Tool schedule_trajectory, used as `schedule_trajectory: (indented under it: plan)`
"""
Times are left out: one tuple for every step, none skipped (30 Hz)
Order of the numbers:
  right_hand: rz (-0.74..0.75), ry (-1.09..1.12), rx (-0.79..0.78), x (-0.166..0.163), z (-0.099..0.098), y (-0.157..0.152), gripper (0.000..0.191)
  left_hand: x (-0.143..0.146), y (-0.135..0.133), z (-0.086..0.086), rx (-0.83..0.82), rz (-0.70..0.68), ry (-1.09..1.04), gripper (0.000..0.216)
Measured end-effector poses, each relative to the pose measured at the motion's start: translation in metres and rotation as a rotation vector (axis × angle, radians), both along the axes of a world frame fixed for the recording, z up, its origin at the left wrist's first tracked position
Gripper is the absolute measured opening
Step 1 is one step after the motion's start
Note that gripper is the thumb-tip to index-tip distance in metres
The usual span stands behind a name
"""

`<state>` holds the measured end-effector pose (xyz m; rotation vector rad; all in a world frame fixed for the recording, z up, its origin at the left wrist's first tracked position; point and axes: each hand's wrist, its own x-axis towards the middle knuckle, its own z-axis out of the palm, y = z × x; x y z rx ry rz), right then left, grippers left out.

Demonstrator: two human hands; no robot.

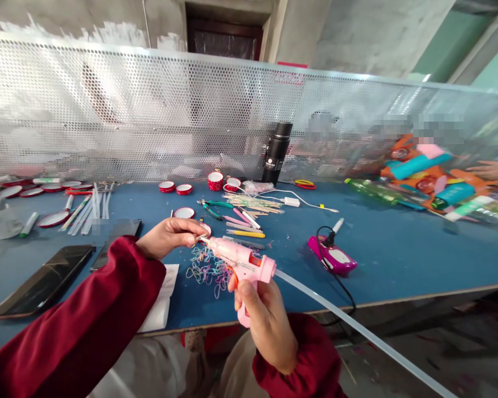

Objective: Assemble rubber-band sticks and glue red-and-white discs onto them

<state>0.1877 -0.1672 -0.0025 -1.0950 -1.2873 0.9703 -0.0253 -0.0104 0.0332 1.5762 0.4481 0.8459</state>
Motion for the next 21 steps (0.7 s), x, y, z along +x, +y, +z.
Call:
schedule_trajectory:
  plan:
    - [-0.001,-0.002,0.007,-0.0003,0.0003,0.0004,0.048,0.0001,-0.0001,0.0001,0.002,-0.001,-0.001,0.027]
    - [-0.001,-0.004,0.011,-0.0006,0.0005,0.0007,0.048,0.0002,-0.0001,0.0003,0.004,-0.001,-0.004,0.027]
    - [0.0,-0.006,0.014,-0.0008,0.0005,0.001,0.048,0.0002,-0.0003,0.0005,0.004,0.0,-0.006,0.026]
    - [0.0,-0.008,0.015,-0.0011,0.0004,0.0013,0.048,0.0002,-0.0004,0.0006,0.003,0.001,-0.007,0.026]
    - [-0.002,-0.01,0.016,-0.0012,0.0002,0.0016,0.049,0.0002,-0.0005,0.0007,0.003,0.002,-0.007,0.026]
    - [-0.004,-0.014,0.015,-0.0013,0.0001,0.0018,0.049,0.0001,-0.0005,0.0006,0.003,0.003,-0.005,0.026]
    - [-0.005,-0.018,0.016,-0.0013,0.0002,0.0019,0.049,0.0001,-0.0006,0.0004,0.003,0.004,-0.003,0.026]
    - [-0.006,-0.023,0.018,-0.0012,0.0004,0.0021,0.049,0.0,-0.0005,0.0002,0.003,0.005,-0.002,0.026]
    - [-0.005,-0.029,0.02,-0.0009,0.0008,0.0021,0.049,0.0,-0.0004,-0.0002,0.003,0.006,-0.003,0.027]
    - [-0.005,-0.037,0.021,-0.0005,0.0013,0.0021,0.049,0.0,-0.0001,-0.0007,0.003,0.007,-0.005,0.027]
    - [-0.005,-0.047,0.023,0.0,0.0017,0.002,0.049,0.0,0.0001,-0.0013,0.002,0.008,-0.007,0.027]
    - [-0.005,-0.058,0.026,0.0007,0.0018,0.0018,0.049,0.0,0.0005,-0.0018,0.002,0.006,-0.008,0.027]
    - [-0.007,-0.07,0.029,0.0015,0.0017,0.0016,0.049,0.0,0.0008,-0.0024,0.003,0.004,-0.008,0.027]
    - [-0.009,-0.081,0.031,0.0024,0.0013,0.0013,0.049,-0.0001,0.0011,-0.0029,0.003,0.002,-0.006,0.028]
    - [-0.012,-0.09,0.029,0.0032,0.0006,0.0011,0.049,-0.0002,0.0014,-0.0034,0.003,0.003,-0.005,0.028]
    - [-0.016,-0.094,0.025,0.0039,-0.0001,0.0009,0.048,-0.0004,0.0015,-0.0037,0.002,0.005,-0.004,0.028]
    - [-0.018,-0.094,0.019,0.0045,-0.0007,0.0009,0.048,-0.0005,0.0016,-0.0039,0.0,0.008,-0.003,0.029]
    - [-0.021,-0.092,0.016,0.0049,-0.0012,0.001,0.048,-0.0006,0.0016,-0.004,-0.002,0.01,-0.002,0.029]
    - [-0.025,-0.09,0.015,0.005,-0.0013,0.0013,0.047,-0.0007,0.0015,-0.0039,-0.005,0.011,0.0,0.029]
    - [-0.025,-0.091,0.02,0.005,-0.001,0.0016,0.047,-0.0007,0.0014,-0.0037,-0.009,0.01,0.001,0.03]
    - [-0.026,-0.094,0.026,0.0049,-0.0005,0.0019,0.047,-0.0006,0.0013,-0.0035,-0.011,0.009,0.001,0.03]
